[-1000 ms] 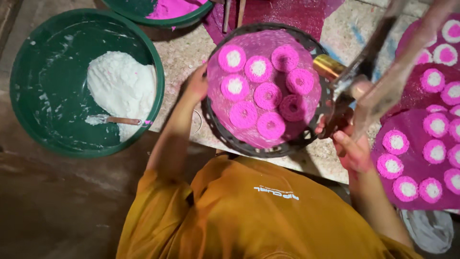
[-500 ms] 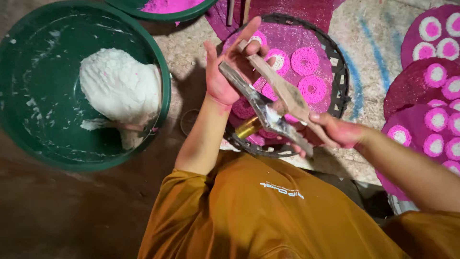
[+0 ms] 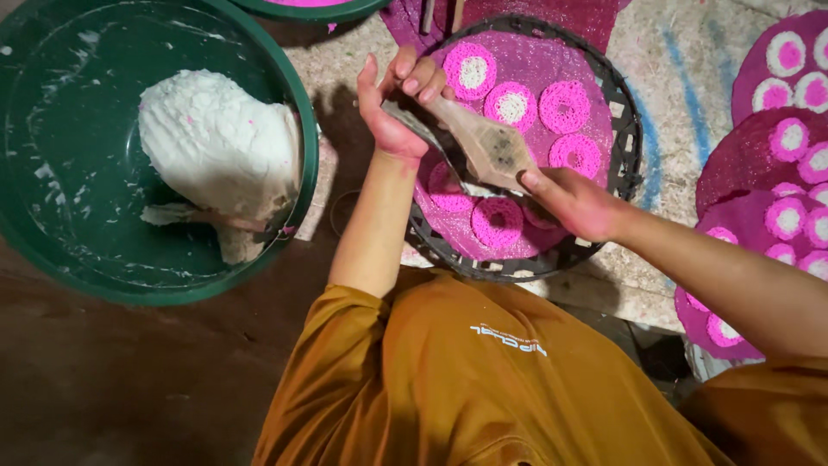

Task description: The person scoops white dough into a wooden mold, presses it into a pink base in a tray, and then adds pink dough to the center. The finished cakes are placed on a tray.

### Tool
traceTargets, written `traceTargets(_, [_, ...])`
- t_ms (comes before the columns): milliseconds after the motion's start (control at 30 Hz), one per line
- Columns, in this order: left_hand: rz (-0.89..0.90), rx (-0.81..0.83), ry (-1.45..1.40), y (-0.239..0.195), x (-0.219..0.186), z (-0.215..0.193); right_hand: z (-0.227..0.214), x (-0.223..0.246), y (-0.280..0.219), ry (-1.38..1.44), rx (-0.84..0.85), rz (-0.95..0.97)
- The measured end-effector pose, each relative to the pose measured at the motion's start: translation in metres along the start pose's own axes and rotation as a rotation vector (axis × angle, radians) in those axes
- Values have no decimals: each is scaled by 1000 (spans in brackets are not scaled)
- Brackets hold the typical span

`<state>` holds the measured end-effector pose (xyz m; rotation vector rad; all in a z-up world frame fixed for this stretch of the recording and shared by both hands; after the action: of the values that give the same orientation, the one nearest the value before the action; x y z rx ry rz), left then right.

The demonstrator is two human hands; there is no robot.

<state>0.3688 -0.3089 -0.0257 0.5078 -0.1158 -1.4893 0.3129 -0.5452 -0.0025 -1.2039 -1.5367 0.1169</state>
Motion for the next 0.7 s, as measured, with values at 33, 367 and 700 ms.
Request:
traceTargets(33, [-2, -15, -16, 0, 2, 0, 0, 3, -1, 35, 33, -25])
traceTargets(367, [-52, 50, 173, 12, -10, 38, 12, -5, 3, 257, 84, -97])
traceTargets(700, [-200, -150, -135, -17, 90, 41, -9, -91, -80, 253, -66, 256])
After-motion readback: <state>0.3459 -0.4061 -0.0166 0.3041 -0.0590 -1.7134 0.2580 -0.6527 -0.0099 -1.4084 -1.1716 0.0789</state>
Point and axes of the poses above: each hand's wrist, its own y-axis towards the middle knuckle, its own z-axis out of the palm, x = y × z, the point moved 8 cm from there along y, towards the middle knuckle, and after that the axes turned 12 degrees about y, right-handed, at the moved point
